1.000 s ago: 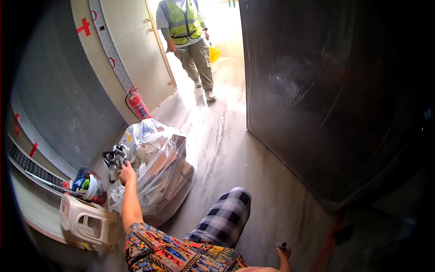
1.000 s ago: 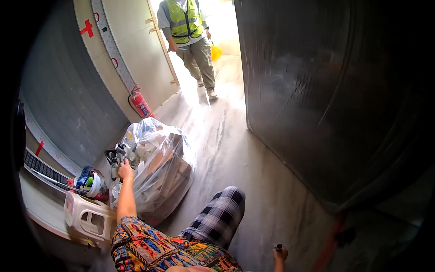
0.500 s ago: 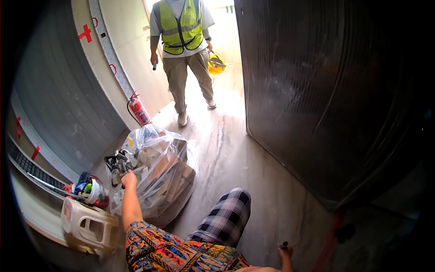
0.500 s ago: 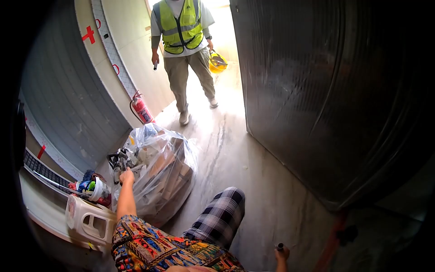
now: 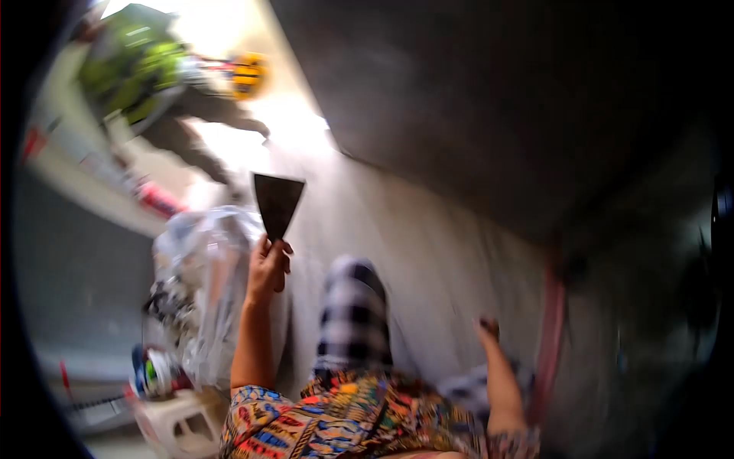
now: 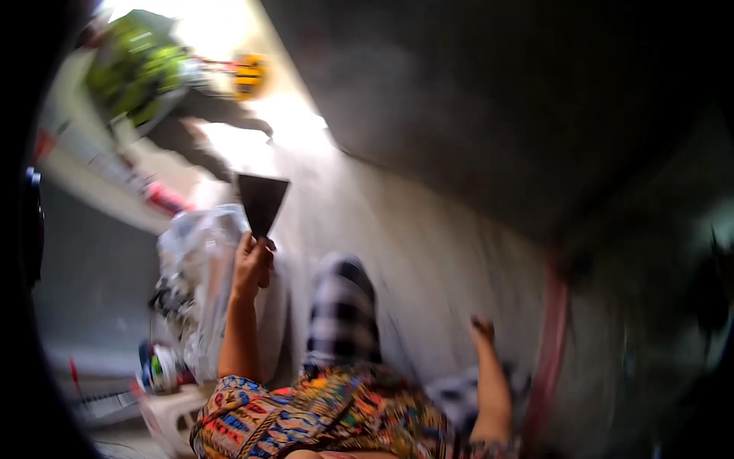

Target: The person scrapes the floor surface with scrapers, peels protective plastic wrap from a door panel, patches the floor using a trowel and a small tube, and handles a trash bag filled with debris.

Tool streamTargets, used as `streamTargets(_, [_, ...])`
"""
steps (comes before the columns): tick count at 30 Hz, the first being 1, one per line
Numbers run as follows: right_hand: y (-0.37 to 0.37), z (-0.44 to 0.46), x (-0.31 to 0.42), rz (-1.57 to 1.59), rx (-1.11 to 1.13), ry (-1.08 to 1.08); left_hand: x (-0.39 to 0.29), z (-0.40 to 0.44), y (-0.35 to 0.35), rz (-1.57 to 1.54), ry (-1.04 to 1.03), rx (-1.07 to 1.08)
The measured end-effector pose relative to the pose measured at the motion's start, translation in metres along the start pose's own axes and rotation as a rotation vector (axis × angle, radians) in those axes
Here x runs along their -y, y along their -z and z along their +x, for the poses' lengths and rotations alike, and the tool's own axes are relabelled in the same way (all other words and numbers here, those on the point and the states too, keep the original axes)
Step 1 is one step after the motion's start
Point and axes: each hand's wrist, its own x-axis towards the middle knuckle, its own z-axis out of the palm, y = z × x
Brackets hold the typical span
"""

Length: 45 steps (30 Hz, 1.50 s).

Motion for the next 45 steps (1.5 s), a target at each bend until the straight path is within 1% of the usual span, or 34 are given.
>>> streamTargets(1, [0.027, -0.016, 0.031, 0.076, -0.021, -0.169, -0.002, 0.002, -0.045, -0.100, 0.059, 0.108])
streamTargets(2, [-0.008, 0.028, -0.034, -0.175, -0.196, 0.051, -0.003, 0.002, -0.088, -0.208, 0.122, 0.195])
streamTargets(3, [0.001, 0.033, -0.049, 0.033, -0.180, 0.008, -0.006, 0.000, -0.126, -0.224, 0.231, 0.339])
streamTargets(4, [0.011, 0.036, -0.061, 0.240, -0.175, -0.037, 0.030, 0.001, -0.157, -0.270, 0.284, 0.403])
streamTargets(5, [0.050, 0.013, -0.013, 0.410, -0.192, 0.064, 0.054, -0.002, -0.189, -0.270, 0.333, 0.454])
streamTargets(6, [0.068, 0.008, -0.006, 0.423, -0.159, -0.048, 0.080, -0.013, -0.217, -0.257, 0.391, 0.493])
streamTargets(7, [0.087, -0.002, 0.007, 0.487, -0.209, -0.064, 0.100, -0.020, -0.239, -0.113, 0.464, 0.602])
streamTargets(8, [0.094, 0.000, -0.001, 0.500, -0.262, 0.003, 0.122, -0.028, -0.257, 0.029, 0.521, 0.706])
streamTargets(10, [0.107, 0.004, -0.008, 0.466, -0.303, -0.065, 0.186, -0.062, -0.286, -0.079, 0.653, 0.672])
streamTargets(11, [0.114, 0.008, -0.006, 0.417, -0.338, 0.047, 0.219, -0.080, -0.292, 0.036, 0.694, 0.733])
streamTargets(13, [0.122, 0.010, 0.010, 0.323, -0.390, 0.271, 0.255, -0.109, -0.286, 0.233, 0.770, 0.859])
streamTargets(14, [0.126, 0.013, 0.024, 0.279, -0.352, 0.346, 0.266, -0.122, -0.282, 0.310, 0.807, 0.930])
streamTargets(15, [0.123, 0.028, 0.031, 0.242, -0.307, 0.423, 0.286, -0.131, -0.279, 0.302, 0.865, 0.945])
streamTargets(17, [0.102, 0.072, 0.032, 0.278, -0.254, 0.679, 0.307, -0.136, -0.276, 0.304, 0.998, 0.935])
streamTargets(18, [0.092, 0.087, 0.038, 0.308, -0.206, 0.725, 0.315, -0.139, -0.272, 0.305, 1.061, 0.926])
streamTargets(19, [0.097, 0.092, 0.050, 0.278, -0.120, 0.730, 0.305, -0.137, -0.271, 0.301, 1.108, 0.933])
streamTargets(20, [0.096, 0.098, 0.053, 0.253, -0.034, 0.735, 0.311, -0.136, -0.271, 0.304, 1.122, 0.925])
streamTargets(23, [0.097, 0.090, 0.035, 0.308, 0.107, 0.701, 0.327, -0.130, -0.268, 0.307, 1.152, 0.923])
streamTargets(24, [0.100, 0.084, 0.023, 0.258, 0.170, 0.728, 0.331, -0.127, -0.269, 0.303, 1.151, 0.922])
streamTargets(27, [0.109, 0.054, -0.006, 0.299, 0.234, 0.588, 0.336, -0.117, -0.277, 0.325, 1.129, 0.958])
streamTargets(30, [0.118, 0.029, -0.021, 0.271, 0.229, 0.469, 0.340, -0.108, -0.291, 0.351, 1.091, 0.969])
streamTargets(31, [0.120, 0.026, -0.025, 0.279, 0.219, 0.528, 0.340, -0.105, -0.294, 0.340, 1.075, 0.972])
streamTargets(32, [0.120, 0.022, -0.028, 0.286, 0.199, 0.528, 0.340, -0.104, -0.298, 0.335, 1.078, 0.963])
streamTargets(34, [0.118, 0.017, -0.034, 0.301, 0.159, 0.531, 0.346, -0.100, -0.306, 0.401, 1.014, 0.973])
streamTargets(36, [0.111, 0.014, -0.038, 0.405, -0.113, 0.403, 0.354, -0.095, -0.315, 0.448, 0.987, 0.989])
streamTargets(38, [0.117, 0.018, -0.034, 0.332, -0.387, 0.386, 0.354, -0.090, -0.326, 0.504, 0.962, 1.023])
streamTargets(40, [0.112, 0.024, -0.036, 0.231, -0.614, 0.326, 0.352, -0.088, -0.339, 0.564, 0.956, 1.045])
streamTargets(41, [0.104, 0.021, -0.035, 0.233, -0.708, 0.298, 0.349, -0.089, -0.344, 0.597, 0.945, 1.041])
streamTargets(42, [0.094, 0.014, -0.032, 0.248, -0.705, 0.139, 0.347, -0.090, -0.350, 0.630, 0.934, 1.037])
streamTargets(44, [0.057, 0.000, -0.025, 0.229, -0.804, 0.092, 0.344, -0.092, -0.356, 0.680, 0.916, 1.024])
streamTargets(45, [0.043, -0.008, -0.017, 0.225, -0.806, 0.138, 0.341, -0.093, -0.357, 0.701, 0.910, 1.020])
